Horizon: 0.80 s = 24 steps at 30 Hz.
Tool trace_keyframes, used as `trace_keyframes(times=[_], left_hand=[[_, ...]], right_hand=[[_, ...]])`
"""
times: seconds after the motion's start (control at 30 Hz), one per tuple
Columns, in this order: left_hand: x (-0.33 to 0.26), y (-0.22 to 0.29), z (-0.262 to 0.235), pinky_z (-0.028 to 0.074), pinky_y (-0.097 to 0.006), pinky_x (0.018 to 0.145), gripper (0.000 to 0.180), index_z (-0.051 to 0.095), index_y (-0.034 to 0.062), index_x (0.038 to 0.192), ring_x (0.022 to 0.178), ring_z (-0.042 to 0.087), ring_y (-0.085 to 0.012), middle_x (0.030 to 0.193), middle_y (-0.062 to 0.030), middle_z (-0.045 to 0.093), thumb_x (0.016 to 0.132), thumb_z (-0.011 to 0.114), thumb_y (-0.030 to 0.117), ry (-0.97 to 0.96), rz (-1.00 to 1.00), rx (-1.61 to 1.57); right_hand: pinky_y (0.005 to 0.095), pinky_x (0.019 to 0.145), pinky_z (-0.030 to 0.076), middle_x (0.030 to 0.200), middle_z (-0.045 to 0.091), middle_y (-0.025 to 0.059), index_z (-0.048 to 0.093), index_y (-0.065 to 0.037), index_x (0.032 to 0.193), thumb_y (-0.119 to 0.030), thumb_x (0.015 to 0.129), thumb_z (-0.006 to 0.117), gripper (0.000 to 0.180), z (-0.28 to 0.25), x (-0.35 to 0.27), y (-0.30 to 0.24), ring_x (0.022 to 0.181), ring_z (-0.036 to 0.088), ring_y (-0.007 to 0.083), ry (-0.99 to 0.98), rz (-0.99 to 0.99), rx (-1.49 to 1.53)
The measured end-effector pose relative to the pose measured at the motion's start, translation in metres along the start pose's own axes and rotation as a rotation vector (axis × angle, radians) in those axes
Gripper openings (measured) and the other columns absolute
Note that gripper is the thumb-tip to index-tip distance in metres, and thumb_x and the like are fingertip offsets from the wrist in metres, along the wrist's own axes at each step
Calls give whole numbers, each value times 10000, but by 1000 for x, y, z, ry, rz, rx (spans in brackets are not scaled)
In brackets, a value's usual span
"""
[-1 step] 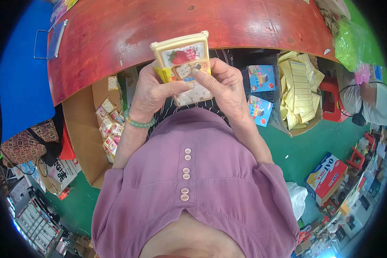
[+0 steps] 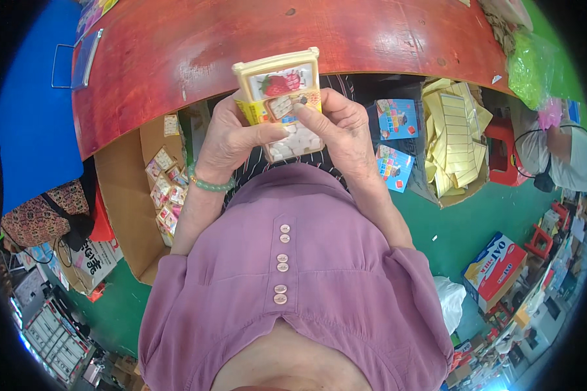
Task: Packaging stickers or small cards into plastic sleeves at a workstation.
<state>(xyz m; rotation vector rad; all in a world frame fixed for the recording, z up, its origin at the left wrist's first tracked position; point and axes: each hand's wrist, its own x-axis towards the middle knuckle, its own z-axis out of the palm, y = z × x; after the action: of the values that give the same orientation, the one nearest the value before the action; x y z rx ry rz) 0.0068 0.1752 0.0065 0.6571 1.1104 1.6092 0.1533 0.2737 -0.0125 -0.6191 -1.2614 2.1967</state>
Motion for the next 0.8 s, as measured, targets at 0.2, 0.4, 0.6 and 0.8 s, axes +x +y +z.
trace_keyframes(times=[0.2, 0.4, 0.6, 0.8], left_hand=[[0, -21, -23, 529, -279, 788, 221, 609, 15, 989, 876, 629, -134, 963, -65, 652, 789, 704, 14, -37, -82, -368], [-5, -24, -32, 546, -272, 728, 107, 622, 15, 914, 786, 635, -125, 872, -50, 649, 820, 672, 20, 12, -115, -311], [-16, -13, -27, 521, -260, 733, 106, 625, -2, 881, 778, 620, -130, 854, -71, 647, 814, 688, 50, -128, 6, -209], [-20, -9, -21, 497, -264, 710, 91, 677, -9, 776, 752, 615, -157, 823, -121, 652, 735, 741, 40, -377, 94, -69]], right_hand=[[279, 879, 476, 1075, 650, 106, 584, 30, 1149, -40, 886, 586, 272, -16, 0, 9, 958, 621, 136, -30, -12, 143], [342, 906, 473, 1092, 645, 119, 609, 28, 1100, -36, 869, 591, 240, -26, -5, 14, 986, 618, 183, -140, -110, 148], [375, 753, 489, 907, 650, 163, 629, 7, 932, -131, 759, 734, 245, -19, -19, -6, 844, 614, 260, -307, -185, -172], [349, 746, 485, 876, 681, 129, 675, 23, 893, -202, 827, 661, 234, -14, -15, -15, 806, 636, 250, -597, -425, -301]])
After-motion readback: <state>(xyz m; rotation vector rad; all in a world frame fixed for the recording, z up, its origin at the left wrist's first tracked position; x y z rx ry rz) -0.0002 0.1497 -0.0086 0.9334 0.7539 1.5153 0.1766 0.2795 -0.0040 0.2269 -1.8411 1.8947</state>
